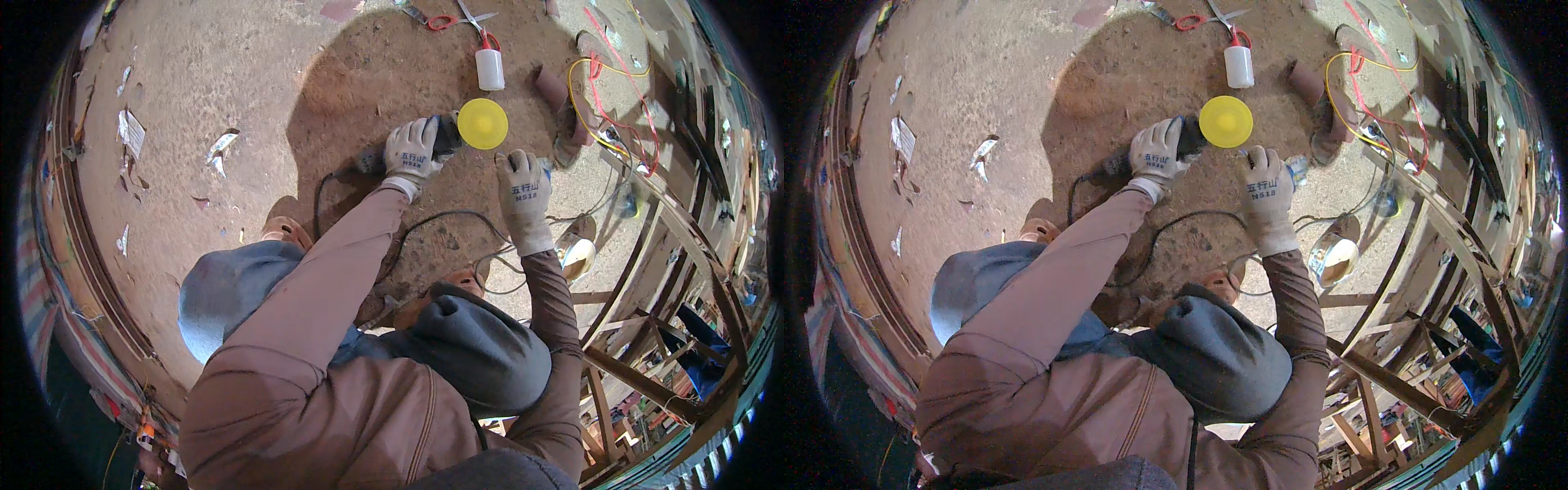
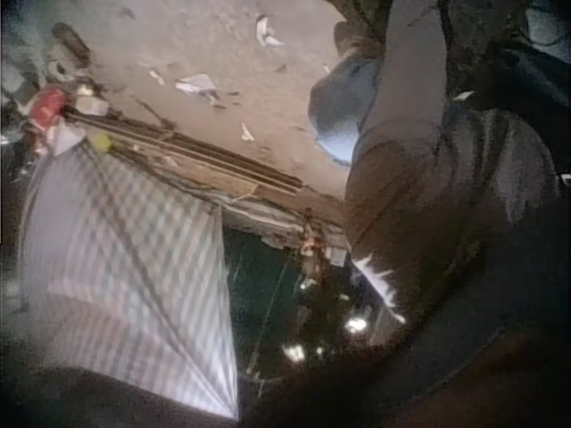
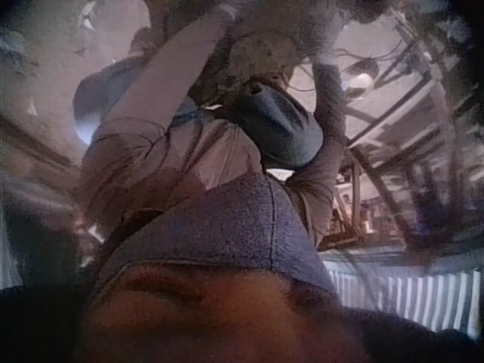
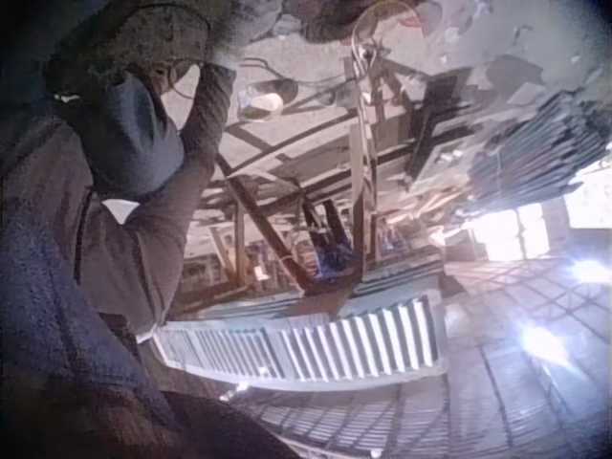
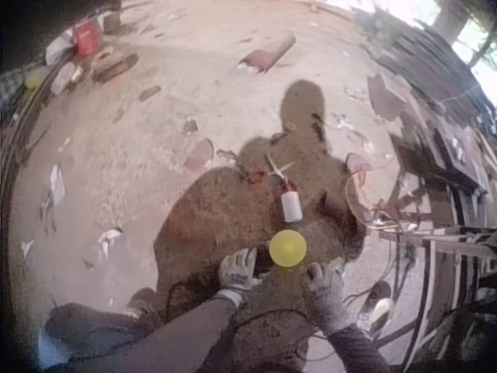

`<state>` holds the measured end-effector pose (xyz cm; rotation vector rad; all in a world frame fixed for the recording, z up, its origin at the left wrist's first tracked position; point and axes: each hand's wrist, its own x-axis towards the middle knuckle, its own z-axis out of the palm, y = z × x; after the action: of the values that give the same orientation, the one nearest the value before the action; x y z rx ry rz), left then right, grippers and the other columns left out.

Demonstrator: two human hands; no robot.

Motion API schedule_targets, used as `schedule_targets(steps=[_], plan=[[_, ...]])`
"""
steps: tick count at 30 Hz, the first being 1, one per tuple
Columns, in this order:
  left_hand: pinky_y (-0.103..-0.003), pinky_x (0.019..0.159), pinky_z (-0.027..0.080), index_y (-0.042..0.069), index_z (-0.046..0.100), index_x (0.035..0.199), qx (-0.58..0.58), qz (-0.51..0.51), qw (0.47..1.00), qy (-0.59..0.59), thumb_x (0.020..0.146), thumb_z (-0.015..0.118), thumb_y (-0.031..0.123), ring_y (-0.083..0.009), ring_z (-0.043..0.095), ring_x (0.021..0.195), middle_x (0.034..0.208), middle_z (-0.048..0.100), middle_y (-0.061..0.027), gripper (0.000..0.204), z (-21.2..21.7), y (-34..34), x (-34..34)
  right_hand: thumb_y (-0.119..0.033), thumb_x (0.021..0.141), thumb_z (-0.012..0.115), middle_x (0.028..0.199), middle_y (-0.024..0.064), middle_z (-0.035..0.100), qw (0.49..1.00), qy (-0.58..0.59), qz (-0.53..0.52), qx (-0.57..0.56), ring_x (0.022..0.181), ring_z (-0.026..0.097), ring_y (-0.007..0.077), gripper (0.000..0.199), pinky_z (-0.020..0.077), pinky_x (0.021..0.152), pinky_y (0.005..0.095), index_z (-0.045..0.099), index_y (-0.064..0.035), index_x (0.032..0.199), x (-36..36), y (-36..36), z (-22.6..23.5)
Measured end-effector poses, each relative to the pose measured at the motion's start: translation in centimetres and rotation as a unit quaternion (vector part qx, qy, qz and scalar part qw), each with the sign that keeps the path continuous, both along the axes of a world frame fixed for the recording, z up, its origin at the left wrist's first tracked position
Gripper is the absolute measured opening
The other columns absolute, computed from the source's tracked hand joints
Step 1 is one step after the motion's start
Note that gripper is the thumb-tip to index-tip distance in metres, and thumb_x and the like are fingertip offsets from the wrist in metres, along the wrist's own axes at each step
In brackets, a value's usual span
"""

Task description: The person paints a wooden slatted frame with a brush, then uses an electric sander on a small yellow object and a roll of sandpaper. The person handles a paint container, brush, sander, sandpaper, and scissors.

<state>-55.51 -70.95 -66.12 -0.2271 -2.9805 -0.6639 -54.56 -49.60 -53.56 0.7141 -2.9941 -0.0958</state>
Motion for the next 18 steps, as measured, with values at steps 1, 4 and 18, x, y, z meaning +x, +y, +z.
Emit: schedule_targets(steps=[1,4,18], plan=[[-0.046,0.103,0.043,0.016,0.054,0.139,0.003,0.003,1.000,0.006,0.065,0.084,0.044,-0.0263,0.054,0.121,0.130,0.055,-0.0036,0.085,0.2,-0.1,0.0,-0.009,0.083,0.066,0.107,0.0109,0.064,0.999,-0.008,-0.009,-0.034,0.093,0.063,0.0258,0.031,0.0543,0.074,0.0378,0.069,-0.0053,0.114,0.0,-0.7,1.6],[-0.046,0.100,0.045,0.014,0.056,0.136,0.012,0.025,0.999,0.018,0.068,0.083,0.046,-0.0283,0.059,0.116,0.127,0.059,-0.0064,0.080,0.9,-1.3,0.3,-0.008,0.088,0.067,0.111,0.0130,0.070,0.927,-0.065,-0.172,-0.327,0.098,0.067,0.0275,0.028,0.0541,0.082,0.0338,0.070,-0.0035,0.115,4.7,-1.0,9.3],[-0.048,0.100,0.044,0.013,0.053,0.137,-0.018,0.010,0.999,0.026,0.068,0.083,0.055,-0.0264,0.057,0.118,0.127,0.058,-0.0057,0.086,0.4,0.5,0.0,-0.019,0.094,0.074,0.097,0.0121,0.072,0.853,-0.091,-0.355,-0.371,0.083,0.068,0.0172,0.025,0.0535,0.074,0.0302,0.073,-0.0008,0.110,11.4,5.7,10.7]])
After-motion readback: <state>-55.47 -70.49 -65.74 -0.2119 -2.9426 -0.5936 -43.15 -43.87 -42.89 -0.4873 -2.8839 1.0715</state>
